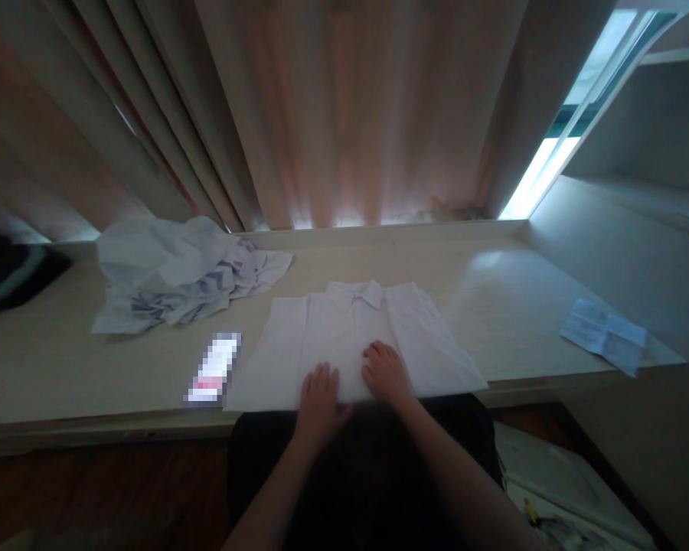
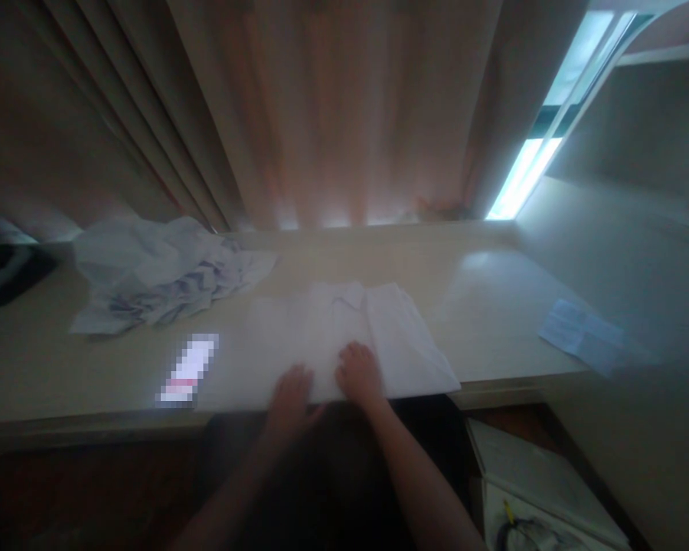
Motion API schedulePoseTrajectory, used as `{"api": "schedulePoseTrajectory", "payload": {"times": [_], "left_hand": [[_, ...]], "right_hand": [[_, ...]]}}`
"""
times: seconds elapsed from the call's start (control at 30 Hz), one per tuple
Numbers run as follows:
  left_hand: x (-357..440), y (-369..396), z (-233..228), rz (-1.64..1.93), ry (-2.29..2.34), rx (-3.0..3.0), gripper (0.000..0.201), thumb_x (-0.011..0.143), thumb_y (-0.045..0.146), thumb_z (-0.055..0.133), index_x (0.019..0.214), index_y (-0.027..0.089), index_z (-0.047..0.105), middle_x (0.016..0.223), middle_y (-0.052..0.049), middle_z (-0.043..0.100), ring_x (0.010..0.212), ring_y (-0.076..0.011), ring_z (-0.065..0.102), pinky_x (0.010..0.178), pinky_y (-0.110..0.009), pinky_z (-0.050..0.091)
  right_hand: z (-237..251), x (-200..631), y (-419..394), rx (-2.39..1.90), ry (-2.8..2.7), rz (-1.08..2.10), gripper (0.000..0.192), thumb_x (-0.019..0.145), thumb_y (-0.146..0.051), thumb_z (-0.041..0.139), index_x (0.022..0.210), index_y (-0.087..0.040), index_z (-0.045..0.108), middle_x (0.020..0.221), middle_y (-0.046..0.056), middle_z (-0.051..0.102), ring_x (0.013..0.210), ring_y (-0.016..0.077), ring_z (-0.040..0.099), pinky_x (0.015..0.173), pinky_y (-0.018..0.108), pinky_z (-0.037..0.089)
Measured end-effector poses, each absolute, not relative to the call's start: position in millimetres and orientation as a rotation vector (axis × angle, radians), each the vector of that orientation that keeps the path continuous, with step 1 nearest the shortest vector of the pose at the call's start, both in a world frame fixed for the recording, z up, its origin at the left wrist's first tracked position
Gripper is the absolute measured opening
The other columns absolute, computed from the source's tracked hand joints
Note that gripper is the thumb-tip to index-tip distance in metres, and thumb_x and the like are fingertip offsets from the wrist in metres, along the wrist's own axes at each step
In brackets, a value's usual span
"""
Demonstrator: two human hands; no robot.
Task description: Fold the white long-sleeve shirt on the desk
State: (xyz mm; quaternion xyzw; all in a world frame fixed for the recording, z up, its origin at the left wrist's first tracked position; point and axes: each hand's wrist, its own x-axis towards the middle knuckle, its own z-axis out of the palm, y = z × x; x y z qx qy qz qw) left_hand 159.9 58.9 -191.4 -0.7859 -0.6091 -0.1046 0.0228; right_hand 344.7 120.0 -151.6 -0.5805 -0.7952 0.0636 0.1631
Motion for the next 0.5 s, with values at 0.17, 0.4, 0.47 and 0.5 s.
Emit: {"api": "schedulePoseTrajectory", "payload": {"times": [0.17,0.4,0.47,0.5], "left_hand": [[165,60,-194,-0.323,-1.954,-2.397,0.069,0.075,0.045,0.055,0.134,0.012,0.039,0.144,-0.020,0.035,0.135,-0.0339,0.026,0.111,-0.051,0.020],[167,66,-198,-0.320,-1.995,-2.408,0.069,0.076,0.048,0.052,0.135,0.013,0.039,0.145,-0.019,0.033,0.136,-0.0325,0.024,0.112,-0.049,0.018],[166,71,-201,-0.278,-2.011,-2.426,0.068,0.077,0.047,0.050,0.135,0.013,0.039,0.145,-0.019,0.032,0.137,-0.0327,0.023,0.112,-0.049,0.018],[166,73,-203,-0.262,-2.012,-2.428,0.068,0.078,0.047,0.050,0.135,0.013,0.039,0.146,-0.019,0.032,0.137,-0.0328,0.022,0.112,-0.049,0.018]], "right_hand": [[-155,345,122,-1.664,-2.296,0.169,0.025,0.084,-0.024,0.045,0.106,-0.020,0.056,0.117,0.009,0.052,0.109,0.0220,0.044,0.098,0.033,0.028],[-146,343,120,-1.654,-2.322,0.103,0.024,0.088,-0.029,0.043,0.106,-0.020,0.056,0.115,0.009,0.054,0.109,0.0217,0.045,0.098,0.034,0.029],[-143,341,120,-1.658,-2.318,0.086,0.023,0.088,-0.030,0.044,0.104,-0.020,0.057,0.114,0.009,0.055,0.109,0.0219,0.046,0.097,0.034,0.030],[-143,340,120,-1.663,-2.315,0.079,0.022,0.088,-0.030,0.044,0.103,-0.020,0.057,0.113,0.009,0.056,0.108,0.0219,0.046,0.097,0.034,0.030]]}}
